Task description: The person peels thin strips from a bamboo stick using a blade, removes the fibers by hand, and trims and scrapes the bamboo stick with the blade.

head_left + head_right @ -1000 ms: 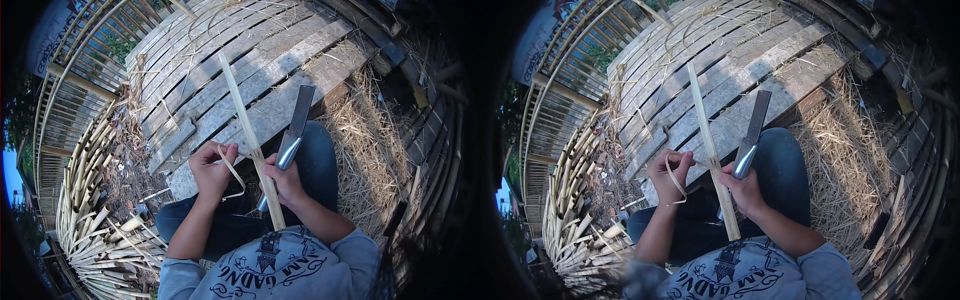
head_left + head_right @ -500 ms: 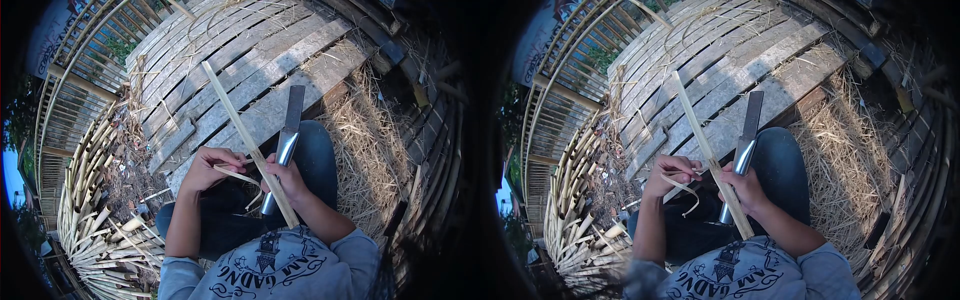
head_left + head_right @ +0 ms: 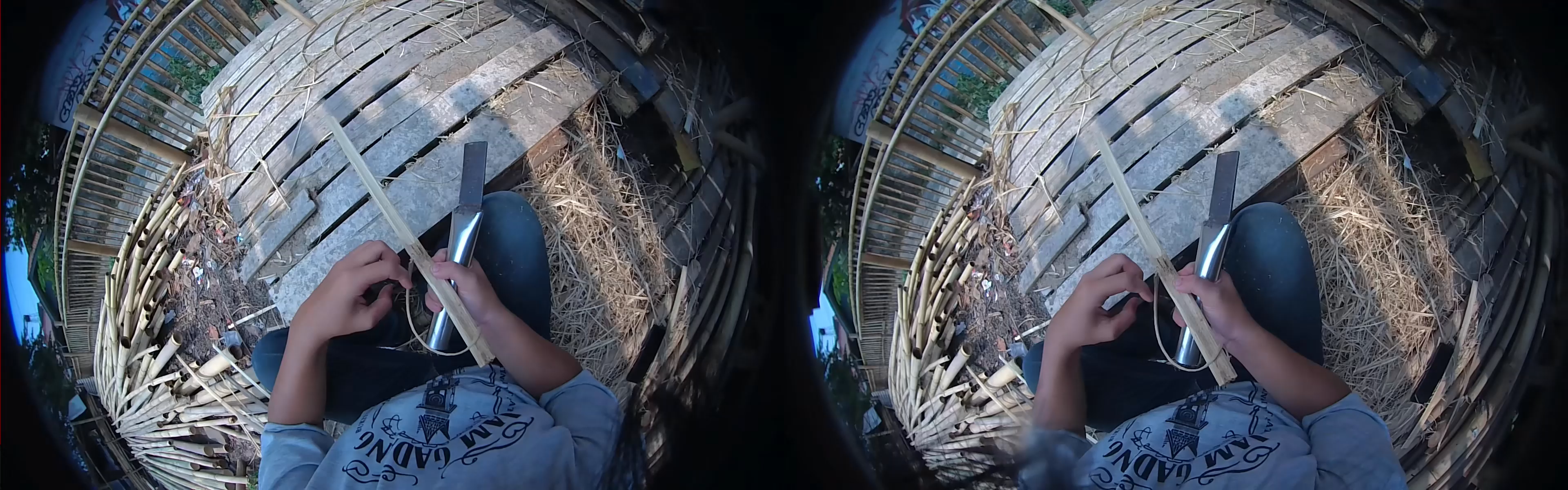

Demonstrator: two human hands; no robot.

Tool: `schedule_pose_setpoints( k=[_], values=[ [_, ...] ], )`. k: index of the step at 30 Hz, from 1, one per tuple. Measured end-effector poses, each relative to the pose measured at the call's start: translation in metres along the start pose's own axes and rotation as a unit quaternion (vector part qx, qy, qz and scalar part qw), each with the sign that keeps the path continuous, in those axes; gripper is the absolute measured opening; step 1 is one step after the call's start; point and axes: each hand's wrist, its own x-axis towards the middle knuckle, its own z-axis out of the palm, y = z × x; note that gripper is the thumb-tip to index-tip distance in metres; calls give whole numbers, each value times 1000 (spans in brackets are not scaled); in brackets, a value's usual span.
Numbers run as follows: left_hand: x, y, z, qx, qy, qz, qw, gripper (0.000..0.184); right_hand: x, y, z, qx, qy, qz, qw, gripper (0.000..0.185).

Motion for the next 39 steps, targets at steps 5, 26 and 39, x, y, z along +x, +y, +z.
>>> schedule_pose_setpoints(
  k=[5,26,39],
  values=[
    [2,10,5,198,30,57,978,29,1,-3,0,-16,13,20,1000,21],
    [-57,-24,-119,49,670,-160,724,28,-1,4,-5,-133,14,-128,983,10],
    [-4,-12,4,-293,-156,-289,898,48,11,-20,20,-237,45,-272,932,12]
  ],
)
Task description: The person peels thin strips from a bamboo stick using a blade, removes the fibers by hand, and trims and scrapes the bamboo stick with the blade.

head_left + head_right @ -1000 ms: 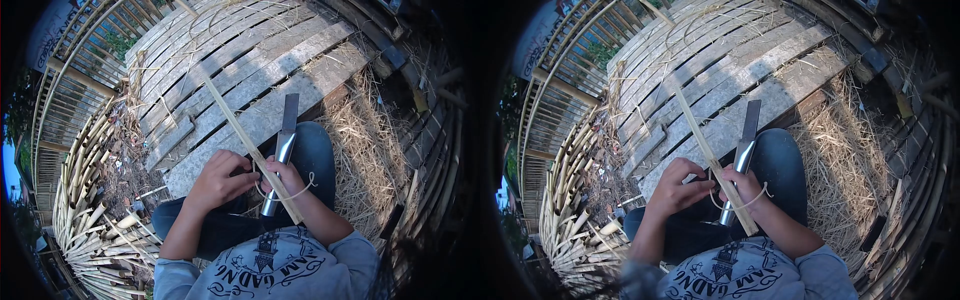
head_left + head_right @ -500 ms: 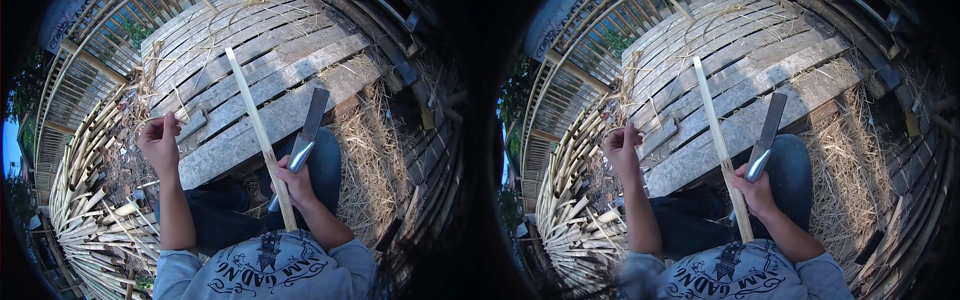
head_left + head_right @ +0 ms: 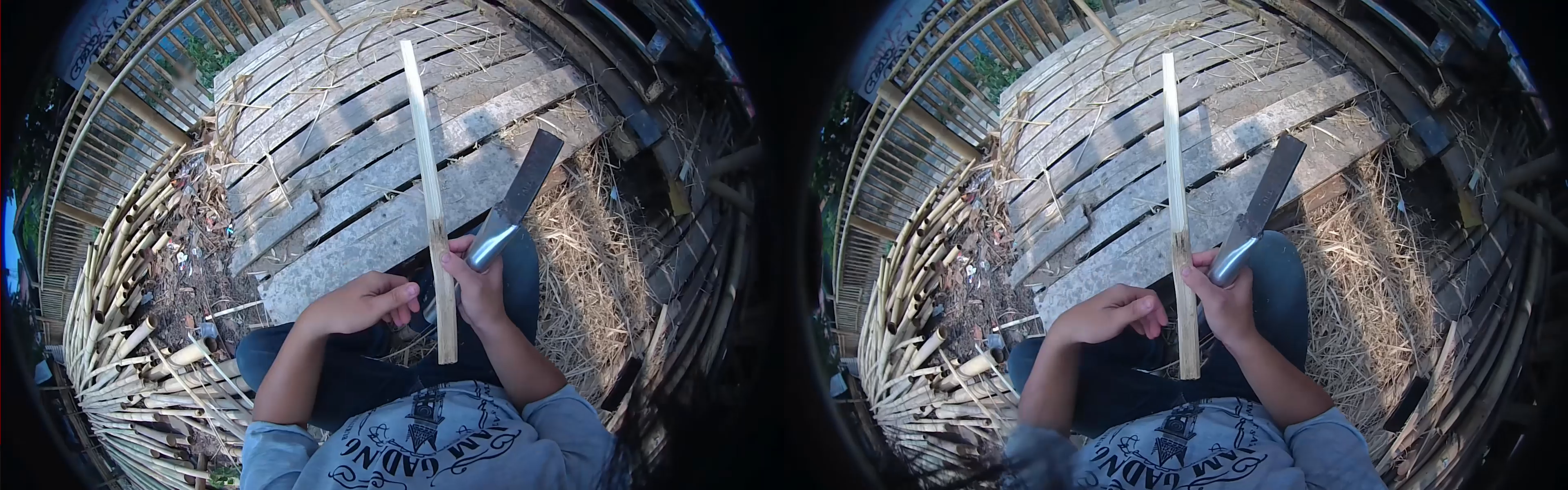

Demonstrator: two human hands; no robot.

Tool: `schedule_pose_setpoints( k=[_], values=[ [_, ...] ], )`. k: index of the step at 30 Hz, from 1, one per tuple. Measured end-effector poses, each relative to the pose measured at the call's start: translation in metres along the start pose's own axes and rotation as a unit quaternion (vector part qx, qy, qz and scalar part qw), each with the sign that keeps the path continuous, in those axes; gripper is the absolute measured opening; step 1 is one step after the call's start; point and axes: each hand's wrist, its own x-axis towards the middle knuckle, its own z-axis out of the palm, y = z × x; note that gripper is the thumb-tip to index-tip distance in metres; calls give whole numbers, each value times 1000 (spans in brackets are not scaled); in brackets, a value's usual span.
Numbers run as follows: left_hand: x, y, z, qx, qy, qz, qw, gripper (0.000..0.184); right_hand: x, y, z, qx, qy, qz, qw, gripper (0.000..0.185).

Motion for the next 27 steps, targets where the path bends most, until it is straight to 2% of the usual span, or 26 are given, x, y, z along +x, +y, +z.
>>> schedule_pose_setpoints(
  k=[1,2,4,5,7,10,12,14,15,16,18,19,20,22,26,27],
  values=[
    [4,0,6,-15,-63,12,998,49,3,-5,2,-17,-5,-19,1000,15],
    [8,-3,11,-35,-80,44,995,46,5,-4,2,-34,7,-48,998,16],
    [20,-4,23,-49,-17,65,997,39,3,-5,4,-22,8,-40,999,16],
    [26,-8,33,-52,-17,69,996,39,1,-3,3,-26,6,-41,999,16],
    [33,-13,49,-286,27,86,954,29,-1,1,2,-63,3,-70,996,17],
    [29,-8,51,-340,-13,80,937,21,-4,-12,-10,-88,-17,-42,995,16],
    [31,-7,49,-378,-14,66,923,23,-9,-26,-25,-114,-34,-34,992,14],
    [31,-1,49,-165,79,91,979,25,-15,-36,-42,-207,-60,-36,976,15],
    [32,-2,50,-88,105,113,984,29,-15,-42,-47,-253,-30,-51,966,14],
    [33,-2,53,-87,101,121,984,29,-15,-51,-51,-258,-28,-57,964,14],
    [32,-3,58,-67,73,92,991,30,-17,-75,-54,-463,-26,-112,879,18],
    [32,-3,60,-37,47,78,995,33,-17,-84,-59,-528,-17,-93,844,23],
    [33,-7,65,-30,36,81,996,33,-19,-89,-62,-530,-4,-95,842,23],
    [36,-21,73,16,12,88,996,35,-23,-93,-68,-579,14,-136,804,24],
    [37,-39,69,121,-32,64,990,36,-40,-76,-93,-548,39,-70,832,25],
    [37,-42,68,196,1,60,979,35,-43,-71,-96,-526,49,-49,848,26]
  ],
)
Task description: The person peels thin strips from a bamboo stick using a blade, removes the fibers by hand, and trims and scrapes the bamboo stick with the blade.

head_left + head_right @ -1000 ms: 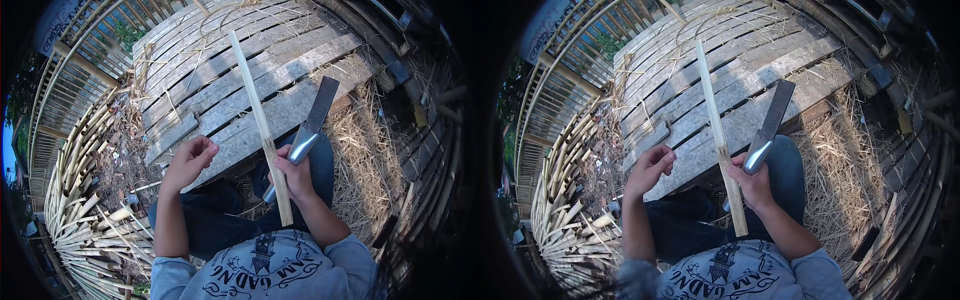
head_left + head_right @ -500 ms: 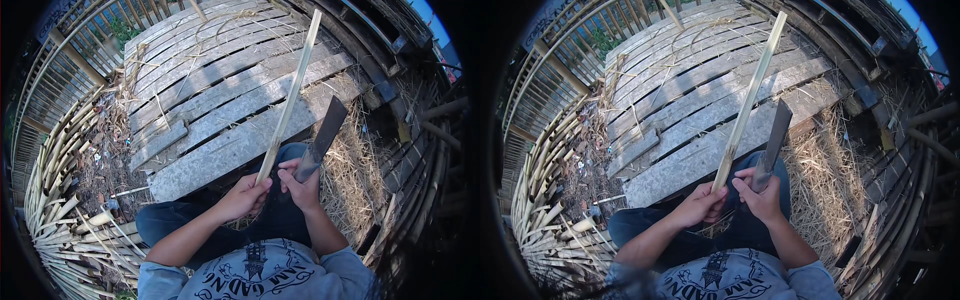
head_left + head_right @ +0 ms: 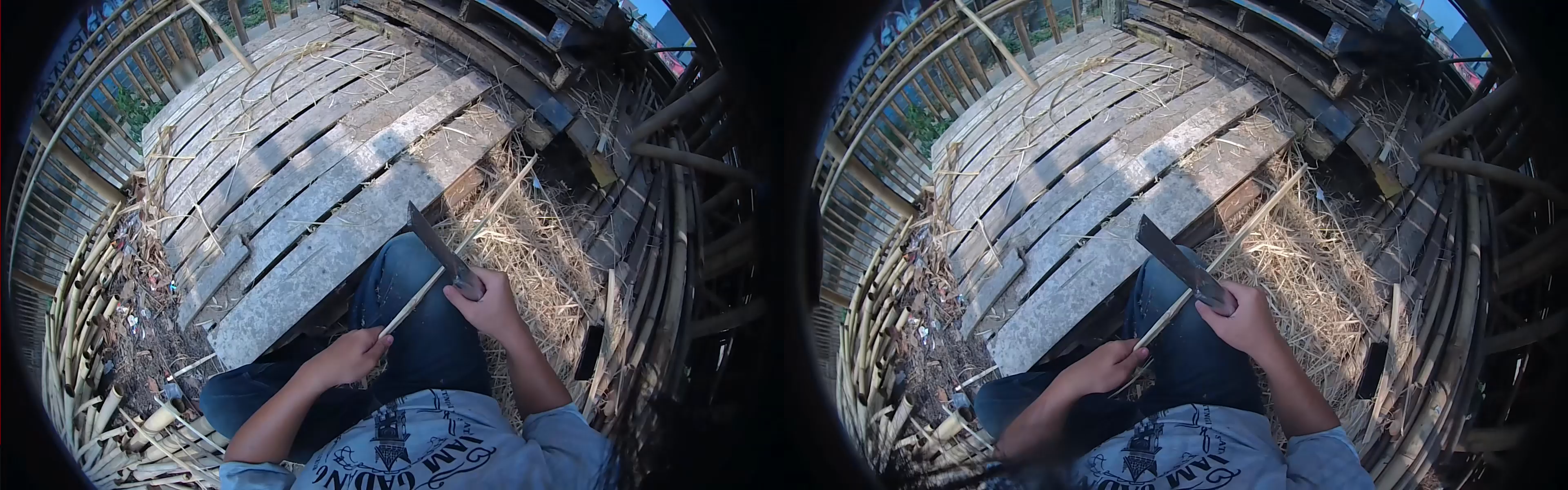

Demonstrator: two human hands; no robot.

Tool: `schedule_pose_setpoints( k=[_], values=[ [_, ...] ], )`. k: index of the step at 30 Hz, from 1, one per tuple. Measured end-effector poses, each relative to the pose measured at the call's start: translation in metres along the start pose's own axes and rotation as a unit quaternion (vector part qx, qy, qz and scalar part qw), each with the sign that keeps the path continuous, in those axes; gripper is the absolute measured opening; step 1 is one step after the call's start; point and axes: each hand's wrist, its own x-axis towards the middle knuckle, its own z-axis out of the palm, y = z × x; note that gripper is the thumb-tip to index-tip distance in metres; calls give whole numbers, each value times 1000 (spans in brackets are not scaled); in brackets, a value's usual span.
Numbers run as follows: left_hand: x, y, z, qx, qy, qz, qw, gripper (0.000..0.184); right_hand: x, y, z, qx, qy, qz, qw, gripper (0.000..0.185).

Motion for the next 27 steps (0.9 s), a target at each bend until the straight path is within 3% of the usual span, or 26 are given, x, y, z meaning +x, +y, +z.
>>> schedule_pose_setpoints(
  k=[1,4,7,9,11,15,18,21,22,23,25,26,27],
  values=[
    [-1,-1,-1,2,-11,1,1000,35,-4,6,4,27,-3,27,999,27],
    [-5,6,-8,175,26,-47,983,34,-5,17,9,22,-15,30,999,31],
    [-8,10,-22,193,-21,-45,980,34,2,9,7,-11,-46,32,998,33],
    [-7,12,-26,177,-47,-88,979,34,6,7,11,-24,-59,30,997,33],
    [-7,19,-27,139,-57,-116,982,37,7,9,18,65,-14,42,997,32],
    [1,22,-29,81,-119,-103,984,35,10,11,23,95,-3,41,995,32],
    [12,10,-25,-204,-197,-97,954,26,13,11,24,45,-33,46,997,33],
    [25,-13,-16,-261,-203,-95,939,24,14,16,27,63,-36,37,997,33],
    [24,-11,-4,-362,-154,-101,914,23,14,14,25,50,-41,41,997,33],
    [23,-12,-2,-361,-154,-101,914,23,14,12,23,37,-45,44,997,33],
    [25,-12,0,-579,-248,-209,748,30,14,10,23,40,-35,33,998,32],
    [23,-8,5,-544,-201,-208,788,37,12,10,22,46,-26,22,998,32],
    [22,-5,7,-543,-204,-211,787,37,11,10,21,46,-26,26,998,32]
  ],
)
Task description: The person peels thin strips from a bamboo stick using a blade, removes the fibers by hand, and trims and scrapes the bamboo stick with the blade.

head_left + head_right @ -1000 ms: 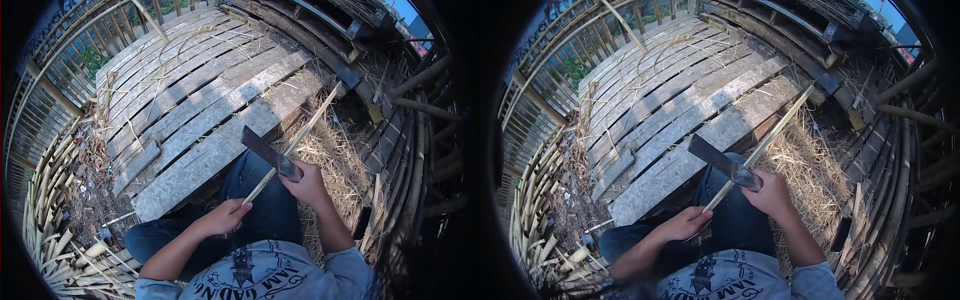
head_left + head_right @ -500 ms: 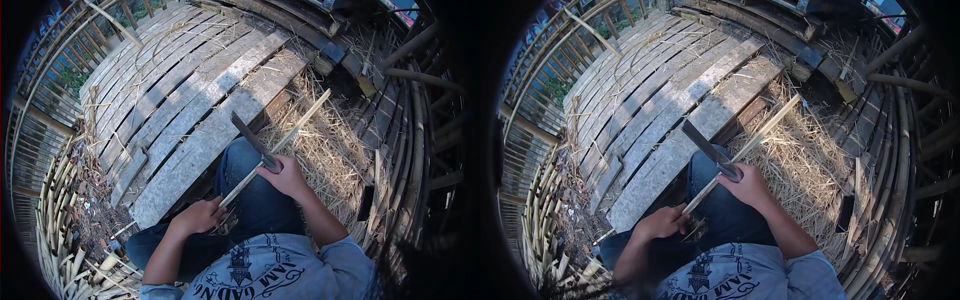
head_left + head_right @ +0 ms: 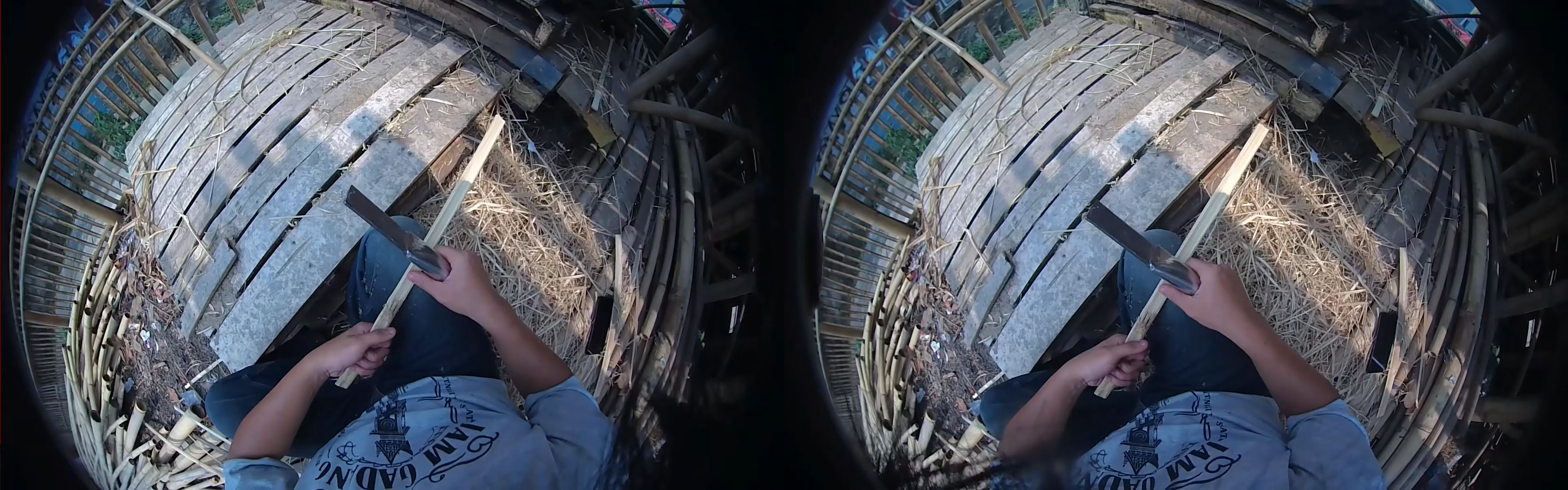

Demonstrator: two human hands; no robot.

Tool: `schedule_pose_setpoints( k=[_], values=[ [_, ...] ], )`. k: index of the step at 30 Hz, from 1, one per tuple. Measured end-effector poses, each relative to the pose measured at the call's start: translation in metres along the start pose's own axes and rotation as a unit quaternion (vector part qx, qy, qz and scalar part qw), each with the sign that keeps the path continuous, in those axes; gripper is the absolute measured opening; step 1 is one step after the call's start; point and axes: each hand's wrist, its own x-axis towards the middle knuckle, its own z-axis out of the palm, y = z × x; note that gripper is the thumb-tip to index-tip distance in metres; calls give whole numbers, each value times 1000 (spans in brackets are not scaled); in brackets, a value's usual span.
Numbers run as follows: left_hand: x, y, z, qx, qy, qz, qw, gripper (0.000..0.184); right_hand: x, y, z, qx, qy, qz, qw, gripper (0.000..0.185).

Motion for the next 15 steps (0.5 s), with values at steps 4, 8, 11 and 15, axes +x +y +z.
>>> schedule_pose_setpoints(
  k=[4,8,11,15],
  values=[
    [-9,9,13,182,126,110,969,34,2,-2,-8,-48,-51,-20,997,27],
    [-10,16,12,195,214,159,944,30,7,-5,-15,-152,-94,-30,984,23],
    [-5,11,10,280,232,174,915,33,15,-14,-24,-200,-84,-35,976,22],
    [3,4,9,369,246,208,872,36,34,-2,-35,-331,-76,-10,940,24]
  ],
)
